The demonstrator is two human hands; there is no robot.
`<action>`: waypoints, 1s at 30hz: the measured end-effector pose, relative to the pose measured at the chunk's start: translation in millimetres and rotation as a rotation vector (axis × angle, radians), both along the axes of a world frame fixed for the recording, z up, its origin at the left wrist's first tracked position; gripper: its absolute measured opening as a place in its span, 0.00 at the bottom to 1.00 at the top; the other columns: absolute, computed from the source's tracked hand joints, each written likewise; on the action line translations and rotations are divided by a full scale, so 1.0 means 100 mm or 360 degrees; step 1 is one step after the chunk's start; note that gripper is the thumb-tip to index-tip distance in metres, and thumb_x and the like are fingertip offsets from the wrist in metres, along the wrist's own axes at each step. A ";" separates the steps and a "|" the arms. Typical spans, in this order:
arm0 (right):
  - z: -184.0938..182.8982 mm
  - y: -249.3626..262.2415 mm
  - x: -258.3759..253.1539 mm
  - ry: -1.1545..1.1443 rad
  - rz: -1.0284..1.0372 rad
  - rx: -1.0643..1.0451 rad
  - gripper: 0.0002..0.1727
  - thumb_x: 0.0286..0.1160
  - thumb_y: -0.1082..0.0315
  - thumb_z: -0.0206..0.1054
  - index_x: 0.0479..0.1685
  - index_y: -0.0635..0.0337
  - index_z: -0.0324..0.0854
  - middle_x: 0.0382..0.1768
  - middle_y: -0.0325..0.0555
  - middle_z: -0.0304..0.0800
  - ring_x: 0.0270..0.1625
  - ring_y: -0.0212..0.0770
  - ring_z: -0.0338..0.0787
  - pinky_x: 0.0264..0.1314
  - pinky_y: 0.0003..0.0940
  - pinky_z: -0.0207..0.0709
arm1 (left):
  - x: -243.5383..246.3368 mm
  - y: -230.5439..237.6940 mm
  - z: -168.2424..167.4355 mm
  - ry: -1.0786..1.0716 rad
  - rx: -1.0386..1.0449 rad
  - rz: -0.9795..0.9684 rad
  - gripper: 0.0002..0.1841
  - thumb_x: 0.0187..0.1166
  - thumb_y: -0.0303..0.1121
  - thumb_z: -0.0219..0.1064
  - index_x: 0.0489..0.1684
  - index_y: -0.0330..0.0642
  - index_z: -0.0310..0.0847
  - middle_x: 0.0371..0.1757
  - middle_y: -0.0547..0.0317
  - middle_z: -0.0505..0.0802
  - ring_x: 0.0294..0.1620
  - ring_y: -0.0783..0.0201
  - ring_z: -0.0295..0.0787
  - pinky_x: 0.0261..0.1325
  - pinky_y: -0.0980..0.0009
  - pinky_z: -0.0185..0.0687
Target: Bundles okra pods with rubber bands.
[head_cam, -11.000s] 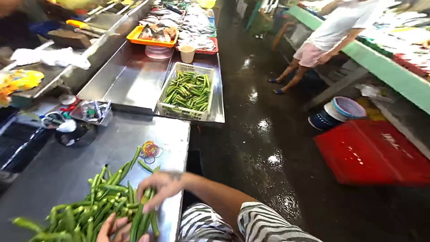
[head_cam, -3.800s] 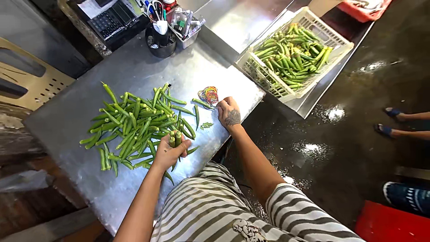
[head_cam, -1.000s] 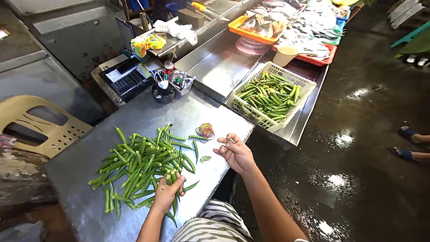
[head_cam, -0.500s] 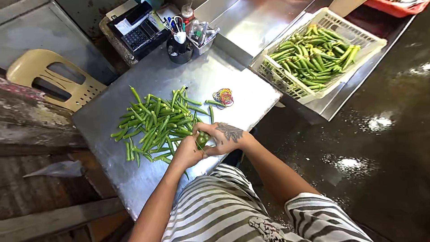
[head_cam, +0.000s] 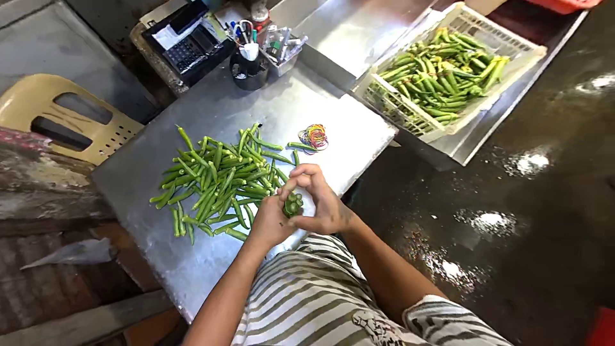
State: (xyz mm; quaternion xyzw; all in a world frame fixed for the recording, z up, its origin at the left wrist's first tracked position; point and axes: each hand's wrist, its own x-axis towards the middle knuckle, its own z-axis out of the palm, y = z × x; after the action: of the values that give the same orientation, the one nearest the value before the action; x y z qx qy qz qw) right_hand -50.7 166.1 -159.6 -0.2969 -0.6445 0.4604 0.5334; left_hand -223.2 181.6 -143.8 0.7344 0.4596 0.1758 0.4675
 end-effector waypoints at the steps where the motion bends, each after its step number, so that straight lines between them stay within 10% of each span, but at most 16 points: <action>1: 0.01 -0.01 0.00 -0.0082 -0.0026 0.0014 0.38 0.58 0.64 0.80 0.72 0.59 0.66 0.47 0.46 0.90 0.56 0.42 0.90 0.65 0.45 0.85 | 0.01 0.00 0.04 0.0257 0.0044 -0.0067 0.15 0.64 0.39 0.76 0.43 0.41 0.89 0.37 0.57 0.94 0.42 0.62 0.92 0.51 0.55 0.88; 5: -0.16 0.03 0.05 -0.0135 -0.0160 -0.0065 0.27 0.58 0.62 0.73 0.58 0.67 0.75 0.49 0.47 0.83 0.50 0.34 0.82 0.56 0.31 0.78 | 0.10 -0.02 0.03 0.0666 0.0105 -0.0167 0.20 0.67 0.46 0.74 0.48 0.39 0.87 0.37 0.50 0.93 0.42 0.50 0.93 0.48 0.45 0.87; 11: -0.08 -0.04 0.51 -0.0478 0.0228 -0.0527 0.16 0.68 0.64 0.79 0.46 0.67 0.84 0.41 0.49 0.89 0.41 0.35 0.87 0.46 0.34 0.83 | 0.03 -0.08 -0.13 0.0246 -0.0165 -0.0037 0.44 0.55 0.51 0.86 0.72 0.40 0.73 0.54 0.58 0.91 0.44 0.66 0.92 0.48 0.63 0.92; 15: 0.13 0.06 1.48 -0.0177 -0.0713 -0.0849 0.10 0.78 0.63 0.69 0.48 0.60 0.82 0.32 0.41 0.88 0.28 0.32 0.84 0.33 0.33 0.83 | -0.13 -0.02 -0.20 -0.0189 -0.0148 0.0179 0.49 0.59 0.53 0.83 0.81 0.39 0.65 0.67 0.52 0.85 0.53 0.63 0.92 0.48 0.66 0.94; 20: 0.43 0.27 2.13 0.0263 -0.1748 -0.0716 0.43 0.73 0.57 0.77 0.85 0.60 0.57 0.60 0.55 0.88 0.56 0.45 0.93 0.61 0.42 0.88 | -0.30 0.10 -0.16 -0.0189 -0.0186 0.0239 0.39 0.64 0.50 0.78 0.76 0.42 0.71 0.60 0.58 0.90 0.43 0.67 0.93 0.41 0.71 0.93; 30: -0.56 0.37 0.91 -0.0896 -0.0832 -0.1012 0.16 0.79 0.57 0.71 0.50 0.61 0.87 0.38 0.48 0.94 0.40 0.42 0.93 0.52 0.46 0.87 | -0.41 0.02 -0.32 -0.0155 -0.0261 0.0100 0.19 0.78 0.42 0.71 0.60 0.41 0.82 0.49 0.59 0.93 0.44 0.68 0.92 0.48 0.69 0.91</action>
State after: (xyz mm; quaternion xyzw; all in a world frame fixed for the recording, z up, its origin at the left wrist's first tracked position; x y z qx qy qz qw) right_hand 40.2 202.8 -215.3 -0.7093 -0.4951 0.3869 0.3194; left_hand -264.0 184.0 -175.9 0.6695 0.4720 0.1876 0.5420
